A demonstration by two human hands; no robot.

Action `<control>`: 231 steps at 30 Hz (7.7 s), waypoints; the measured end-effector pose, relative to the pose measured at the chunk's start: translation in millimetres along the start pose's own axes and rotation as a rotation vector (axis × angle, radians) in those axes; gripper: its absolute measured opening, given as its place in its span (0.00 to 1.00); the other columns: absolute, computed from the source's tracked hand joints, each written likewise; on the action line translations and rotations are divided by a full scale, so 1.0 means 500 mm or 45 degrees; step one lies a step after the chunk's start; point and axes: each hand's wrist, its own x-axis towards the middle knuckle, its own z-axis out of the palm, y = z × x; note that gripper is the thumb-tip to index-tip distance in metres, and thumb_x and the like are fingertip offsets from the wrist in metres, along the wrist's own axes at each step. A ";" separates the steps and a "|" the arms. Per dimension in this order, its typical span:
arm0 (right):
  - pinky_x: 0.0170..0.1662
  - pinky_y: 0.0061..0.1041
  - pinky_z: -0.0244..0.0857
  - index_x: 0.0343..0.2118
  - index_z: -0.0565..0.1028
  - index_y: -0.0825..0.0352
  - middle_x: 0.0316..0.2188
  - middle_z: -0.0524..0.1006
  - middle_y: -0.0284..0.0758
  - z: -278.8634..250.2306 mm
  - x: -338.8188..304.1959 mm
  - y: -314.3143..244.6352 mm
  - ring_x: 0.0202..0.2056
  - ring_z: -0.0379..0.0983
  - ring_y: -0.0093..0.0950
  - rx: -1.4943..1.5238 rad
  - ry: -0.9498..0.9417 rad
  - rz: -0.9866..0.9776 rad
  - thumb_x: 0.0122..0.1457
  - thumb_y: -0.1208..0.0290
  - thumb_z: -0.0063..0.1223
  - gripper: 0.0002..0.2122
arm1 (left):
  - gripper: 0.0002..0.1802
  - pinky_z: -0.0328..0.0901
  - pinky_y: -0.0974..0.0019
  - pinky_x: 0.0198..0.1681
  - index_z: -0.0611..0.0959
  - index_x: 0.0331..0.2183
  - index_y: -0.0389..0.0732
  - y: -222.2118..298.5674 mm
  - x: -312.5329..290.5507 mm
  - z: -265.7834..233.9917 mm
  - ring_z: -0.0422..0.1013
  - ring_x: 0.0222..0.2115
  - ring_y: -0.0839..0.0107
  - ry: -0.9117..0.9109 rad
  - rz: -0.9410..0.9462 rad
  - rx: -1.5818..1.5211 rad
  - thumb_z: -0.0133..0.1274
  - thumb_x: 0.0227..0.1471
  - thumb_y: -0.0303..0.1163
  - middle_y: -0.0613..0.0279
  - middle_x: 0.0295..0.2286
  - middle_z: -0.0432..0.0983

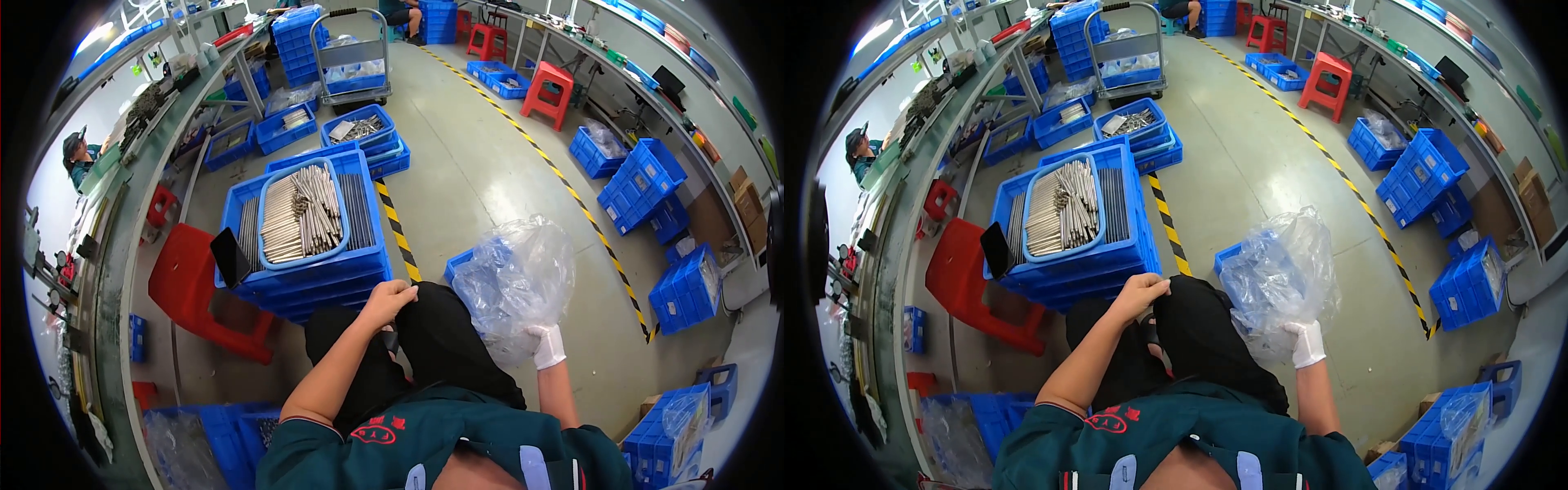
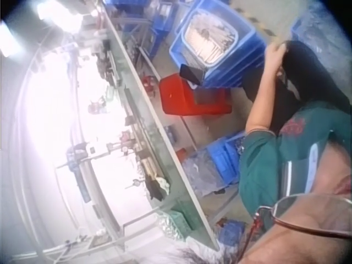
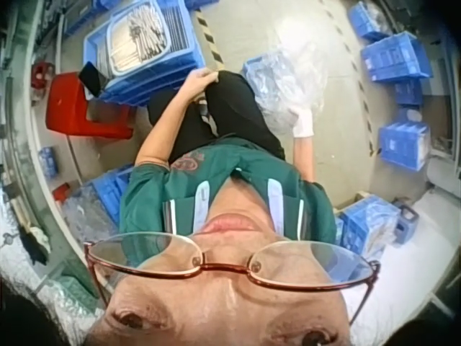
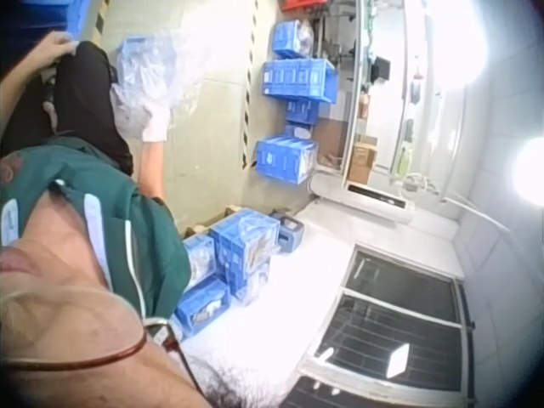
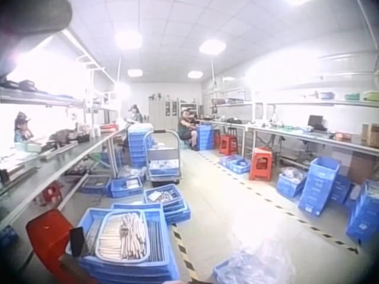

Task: The person sorts small metal pins by hand, picking them from a plastic bag and placing them into blue crates.

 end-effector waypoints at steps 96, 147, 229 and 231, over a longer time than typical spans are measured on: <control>0.23 0.23 0.60 0.19 0.72 0.67 0.16 0.69 0.31 -0.028 0.533 0.055 0.20 0.66 0.22 -0.339 -0.102 -0.097 0.38 0.81 0.47 0.04 | 0.12 0.61 0.74 0.31 0.77 0.27 0.34 -0.109 -0.032 -0.007 0.66 0.26 0.81 0.008 -0.194 -0.334 0.48 0.50 0.35 0.67 0.23 0.72; 0.41 0.27 0.64 0.39 0.69 0.73 0.36 0.73 0.39 -0.130 0.671 0.219 0.34 0.70 0.30 -0.839 0.215 -0.169 0.36 0.80 0.58 0.21 | 0.15 0.62 0.64 0.28 0.79 0.22 0.37 -0.086 -0.019 -0.027 0.70 0.23 0.67 0.184 -0.052 -0.029 0.50 0.46 0.40 0.56 0.20 0.74; 0.31 0.36 0.64 0.25 0.72 0.62 0.24 0.72 0.40 0.752 0.192 0.002 0.27 0.70 0.38 -1.106 -0.513 -1.329 0.47 0.67 0.45 0.06 | 0.13 0.61 0.74 0.25 0.77 0.26 0.36 -0.139 -0.029 -0.023 0.64 0.22 0.80 0.076 -0.119 -0.184 0.48 0.49 0.37 0.66 0.20 0.70; 0.29 0.34 0.63 0.28 0.72 0.62 0.22 0.71 0.39 0.742 0.195 0.004 0.26 0.70 0.38 -1.234 -0.556 -1.322 0.48 0.67 0.48 0.06 | 0.13 0.61 0.74 0.27 0.77 0.26 0.35 -0.148 -0.028 -0.019 0.64 0.23 0.80 0.041 -0.183 -0.225 0.48 0.50 0.37 0.66 0.21 0.71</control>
